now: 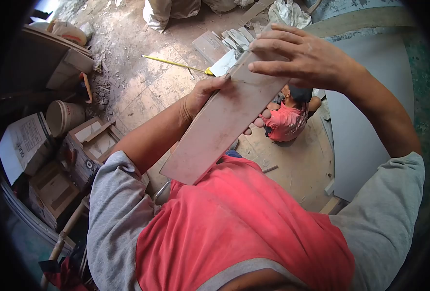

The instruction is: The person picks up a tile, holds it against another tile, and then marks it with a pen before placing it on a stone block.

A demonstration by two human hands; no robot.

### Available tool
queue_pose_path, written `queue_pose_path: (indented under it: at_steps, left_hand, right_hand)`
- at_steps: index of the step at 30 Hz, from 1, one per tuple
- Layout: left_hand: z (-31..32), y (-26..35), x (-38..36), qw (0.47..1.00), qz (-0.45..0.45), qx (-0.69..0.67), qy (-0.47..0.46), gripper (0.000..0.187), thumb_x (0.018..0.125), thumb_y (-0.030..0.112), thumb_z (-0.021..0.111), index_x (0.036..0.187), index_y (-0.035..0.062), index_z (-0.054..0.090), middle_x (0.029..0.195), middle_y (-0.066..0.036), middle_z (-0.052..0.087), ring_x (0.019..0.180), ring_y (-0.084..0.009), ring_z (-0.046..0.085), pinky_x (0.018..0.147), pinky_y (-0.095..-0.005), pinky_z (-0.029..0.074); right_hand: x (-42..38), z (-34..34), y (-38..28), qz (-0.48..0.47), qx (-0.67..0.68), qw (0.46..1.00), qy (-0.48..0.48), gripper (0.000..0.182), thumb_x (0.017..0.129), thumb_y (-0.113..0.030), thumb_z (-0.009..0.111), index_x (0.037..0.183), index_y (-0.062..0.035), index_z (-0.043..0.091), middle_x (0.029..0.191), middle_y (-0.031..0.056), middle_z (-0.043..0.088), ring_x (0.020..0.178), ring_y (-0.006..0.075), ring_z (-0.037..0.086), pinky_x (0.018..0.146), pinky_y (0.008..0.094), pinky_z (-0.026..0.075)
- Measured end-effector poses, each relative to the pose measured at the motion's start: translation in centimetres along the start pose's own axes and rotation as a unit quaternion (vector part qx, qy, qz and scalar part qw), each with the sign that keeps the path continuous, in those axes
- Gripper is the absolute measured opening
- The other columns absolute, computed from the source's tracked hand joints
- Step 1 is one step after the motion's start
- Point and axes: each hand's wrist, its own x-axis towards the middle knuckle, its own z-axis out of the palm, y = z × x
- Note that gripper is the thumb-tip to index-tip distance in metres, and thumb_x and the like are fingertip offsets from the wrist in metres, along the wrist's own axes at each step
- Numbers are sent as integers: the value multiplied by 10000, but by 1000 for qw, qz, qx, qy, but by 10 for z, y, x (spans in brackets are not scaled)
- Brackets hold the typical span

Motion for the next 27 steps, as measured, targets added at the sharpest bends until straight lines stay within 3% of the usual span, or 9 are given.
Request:
queue_pose_path:
  at_steps: [3,5,7,9,10,12,13,18,27]
  left_hand:
    - [4,9,9,998,51,23,43,1000,830,652,628,1494,-26,313,1288,-344,539,1105,-400,643,882,-502,581]
    - [7,21,19,997,78,16,16,961,835,607,626,1487,-34,327,1300,-336,542,1114,-408,638,901,-510,567]
    - [12,36,24,994,113,1,-4,923,840,561,625,1479,-42,341,1312,-328,545,1122,-416,633,921,-517,553]
    - [25,56,27,967,185,144,95,904,855,570,595,1472,-42,352,1307,-313,555,1150,-391,620,945,-498,539]
    - [27,68,30,966,188,148,100,904,855,570,595,1472,-42,352,1307,-313,555,1150,-391,620,945,-498,539]
    - [29,89,38,953,218,188,97,864,871,580,560,1454,-33,383,1305,-278,571,1146,-360,625,963,-487,530]
    - [30,92,38,951,218,194,99,864,871,580,560,1454,-33,383,1305,-278,571,1146,-360,625,963,-487,530]
    - [43,91,55,932,269,220,102,853,873,585,553,1443,-29,397,1303,-263,577,1147,-350,625,969,-482,528]
    - [48,70,67,896,361,238,105,830,875,595,541,1422,-18,424,1303,-228,588,1150,-333,625,979,-476,522]
  right_hand:
    - [-6,9,15,51,-41,992,107,876,641,-96,814,1425,-267,462,1426,84,474,1317,299,479,1175,444,359]
    - [-14,5,13,116,-90,982,117,872,693,-115,814,1459,-261,424,1479,92,430,1348,333,446,1172,442,355]
    - [-15,19,-6,331,49,896,291,867,724,-156,807,1483,-190,391,1483,129,427,1349,353,443,1148,437,364]
    - [-11,41,-44,449,257,800,305,859,803,-250,802,1477,0,331,1453,240,430,1343,324,457,1081,420,406]
    - [-1,46,-71,488,402,716,296,867,817,-274,808,1470,25,322,1447,241,434,1329,323,466,1069,450,419]
    - [23,79,-112,468,507,633,352,998,750,-425,851,1424,101,336,1398,296,472,1282,382,511,1070,462,427]
    - [32,86,-127,484,487,648,330,1050,731,-475,861,1430,101,331,1399,300,468,1277,384,515,1073,455,424]
    - [55,77,-165,538,426,641,343,1142,657,-434,889,1486,41,263,1356,287,465,1324,402,434,1102,457,371]
    - [30,76,-183,529,357,666,386,1101,649,-350,910,1474,28,287,1379,278,464,1310,405,450,1105,453,373]
